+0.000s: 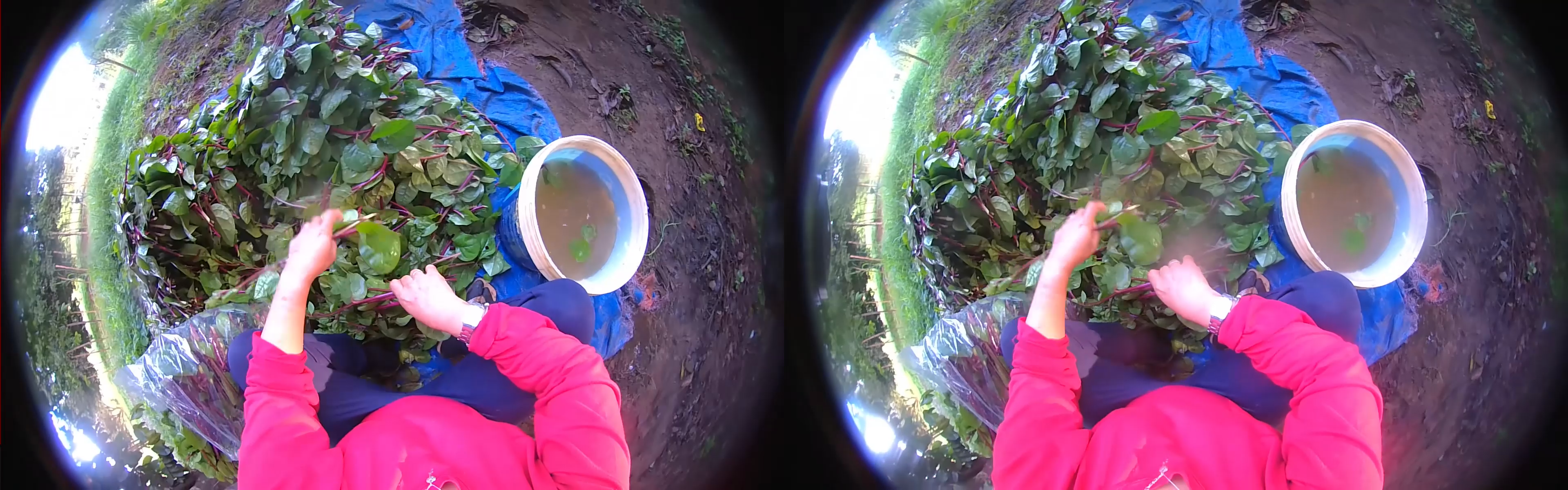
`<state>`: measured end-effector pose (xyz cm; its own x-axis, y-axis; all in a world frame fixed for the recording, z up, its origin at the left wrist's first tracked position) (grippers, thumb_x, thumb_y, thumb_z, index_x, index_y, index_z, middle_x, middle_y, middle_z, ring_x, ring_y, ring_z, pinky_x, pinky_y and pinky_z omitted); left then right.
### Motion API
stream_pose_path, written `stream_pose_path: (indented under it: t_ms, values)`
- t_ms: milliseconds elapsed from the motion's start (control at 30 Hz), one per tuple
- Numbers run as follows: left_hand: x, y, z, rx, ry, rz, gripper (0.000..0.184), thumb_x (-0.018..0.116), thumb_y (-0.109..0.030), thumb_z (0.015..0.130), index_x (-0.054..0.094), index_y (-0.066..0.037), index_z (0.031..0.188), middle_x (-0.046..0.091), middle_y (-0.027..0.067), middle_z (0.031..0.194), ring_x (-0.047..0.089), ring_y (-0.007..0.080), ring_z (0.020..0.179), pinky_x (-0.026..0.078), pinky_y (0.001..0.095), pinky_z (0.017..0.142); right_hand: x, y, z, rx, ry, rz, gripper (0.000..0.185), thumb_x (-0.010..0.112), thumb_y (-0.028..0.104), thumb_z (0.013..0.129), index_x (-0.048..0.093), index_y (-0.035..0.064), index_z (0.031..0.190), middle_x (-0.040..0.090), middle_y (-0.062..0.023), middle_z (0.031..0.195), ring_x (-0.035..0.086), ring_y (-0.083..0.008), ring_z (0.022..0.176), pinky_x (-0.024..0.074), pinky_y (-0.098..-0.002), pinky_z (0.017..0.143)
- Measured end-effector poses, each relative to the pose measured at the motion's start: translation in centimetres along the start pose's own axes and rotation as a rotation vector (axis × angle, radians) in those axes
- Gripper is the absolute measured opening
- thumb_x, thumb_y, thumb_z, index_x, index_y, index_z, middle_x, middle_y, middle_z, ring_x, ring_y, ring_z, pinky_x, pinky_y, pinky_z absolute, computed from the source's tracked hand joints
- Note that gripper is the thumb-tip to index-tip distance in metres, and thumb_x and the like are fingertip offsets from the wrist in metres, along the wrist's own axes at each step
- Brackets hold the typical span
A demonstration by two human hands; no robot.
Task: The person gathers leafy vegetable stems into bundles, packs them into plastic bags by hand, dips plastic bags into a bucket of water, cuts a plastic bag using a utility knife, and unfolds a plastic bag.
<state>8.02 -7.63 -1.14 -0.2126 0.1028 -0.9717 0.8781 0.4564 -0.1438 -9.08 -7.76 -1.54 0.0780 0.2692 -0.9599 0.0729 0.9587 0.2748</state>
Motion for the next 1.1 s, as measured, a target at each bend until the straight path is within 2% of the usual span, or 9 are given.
stream_pose_path:
  t_ms: [100,333,433,600,667,733,833,933,1100]
  values:
    - [3.7,0.7,-0.3,-0.019,0.195,-0.124,0.034,0.055,-0.003,0.071,0.049,-0.014,0.102,0.053,0.0113,0.084,0.054,0.0304,0.082,0.046,0.0420,0.069,-0.2,-0.1,0.0,0.001,-0.009,-0.006,0.008,0.054,0.015,0.071,0.051,0.0105,0.077,0.054,-0.0014,0.065,0.054,-0.0174,0.067,0.0390,-0.0341,0.058]
    - [0.8,-3.1,-1.0,0.016,-0.158,-0.088,0.022,0.052,-0.003,0.073,0.048,-0.009,0.095,0.049,0.0121,0.091,0.050,0.0309,0.087,0.046,0.0412,0.071,-1.5,-0.2,0.4,0.006,-0.016,-0.020,0.009,0.052,0.015,0.073,0.051,0.0098,0.081,0.052,-0.0012,0.072,0.050,-0.0172,0.078,0.0377,-0.0324,0.063]
    - [3.9,-4.7,-2.0,0.002,0.064,-0.181,0.027,0.050,-0.003,0.073,0.046,-0.008,0.100,0.056,0.0135,0.093,0.052,0.0321,0.089,0.046,0.0434,0.072,-1.3,-0.5,0.7,0.019,0.033,0.003,0.014,0.053,0.016,0.072,0.052,0.0082,0.083,0.053,-0.0039,0.082,0.049,-0.0181,0.088,0.0394,-0.0352,0.071]
    - [2.5,-7.9,-3.8,0.221,-0.032,-0.317,0.031,0.053,-0.002,0.069,0.048,-0.006,0.100,0.055,0.0154,0.094,0.051,0.0332,0.092,0.043,0.0404,0.080,-6.1,0.2,0.7,-0.119,-0.313,-0.108,0.020,0.051,0.016,0.074,0.057,0.0074,0.091,0.050,-0.0087,0.097,0.045,-0.0245,0.102,0.0364,-0.0426,0.082]
    - [2.8,-8.5,-4.0,0.269,0.131,-0.378,0.028,0.054,-0.003,0.069,0.051,-0.004,0.097,0.054,0.0151,0.094,0.051,0.0327,0.092,0.043,0.0396,0.078,-4.9,0.1,0.7,-0.105,-0.295,-0.121,0.020,0.052,0.016,0.074,0.056,0.0088,0.093,0.052,-0.0084,0.094,0.050,-0.0252,0.093,0.0400,-0.0418,0.075]
    - [2.0,-8.4,-3.9,0.307,0.133,-0.396,0.025,0.056,-0.004,0.070,0.054,-0.003,0.095,0.055,0.0143,0.093,0.053,0.0305,0.090,0.044,0.0372,0.077,-0.7,-1.1,0.7,0.041,0.083,0.002,0.021,0.053,0.016,0.074,0.051,0.0092,0.095,0.052,-0.0078,0.087,0.053,-0.0241,0.085,0.0408,-0.0407,0.071]
    - [3.2,-7.3,-3.1,0.169,0.429,-0.792,0.024,0.059,-0.008,0.072,0.057,-0.004,0.096,0.058,0.0119,0.088,0.057,0.0257,0.084,0.045,0.0346,0.078,-0.9,-0.8,0.4,0.030,0.020,-0.011,0.021,0.051,0.016,0.077,0.050,0.0080,0.096,0.051,-0.0061,0.079,0.054,-0.0210,0.074,0.0405,-0.0370,0.061]
    - [0.7,-4.1,1.2,0.244,-0.167,-0.451,0.035,0.052,0.002,0.070,0.058,-0.009,0.103,0.054,0.0116,0.101,0.053,0.0274,0.093,0.046,0.0371,0.078,-0.1,-0.7,0.6,0.053,0.094,0.021,0.023,0.051,0.015,0.077,0.049,0.0060,0.098,0.052,-0.0057,0.079,0.054,-0.0199,0.074,0.0407,-0.0364,0.063]
    - [5.6,-3.2,5.7,0.123,0.008,0.013,0.047,0.050,-0.001,0.073,0.057,-0.028,0.111,0.044,0.0083,0.121,0.047,0.0283,0.107,0.044,0.0390,0.085,0.0,-0.7,0.4,0.024,0.092,-0.046,0.024,0.052,0.013,0.074,0.051,0.0051,0.097,0.055,-0.0055,0.081,0.055,-0.0197,0.074,0.0402,-0.0357,0.065]
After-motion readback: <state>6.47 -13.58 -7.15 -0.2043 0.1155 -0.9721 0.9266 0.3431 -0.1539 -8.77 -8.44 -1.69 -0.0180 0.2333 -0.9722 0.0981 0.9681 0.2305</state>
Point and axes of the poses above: each hand's wrist, its own z-axis towards the middle knuckle, its own x-axis out of the palm, y = z × x, the point moved 10 cm from there along z, towards the middle knuckle
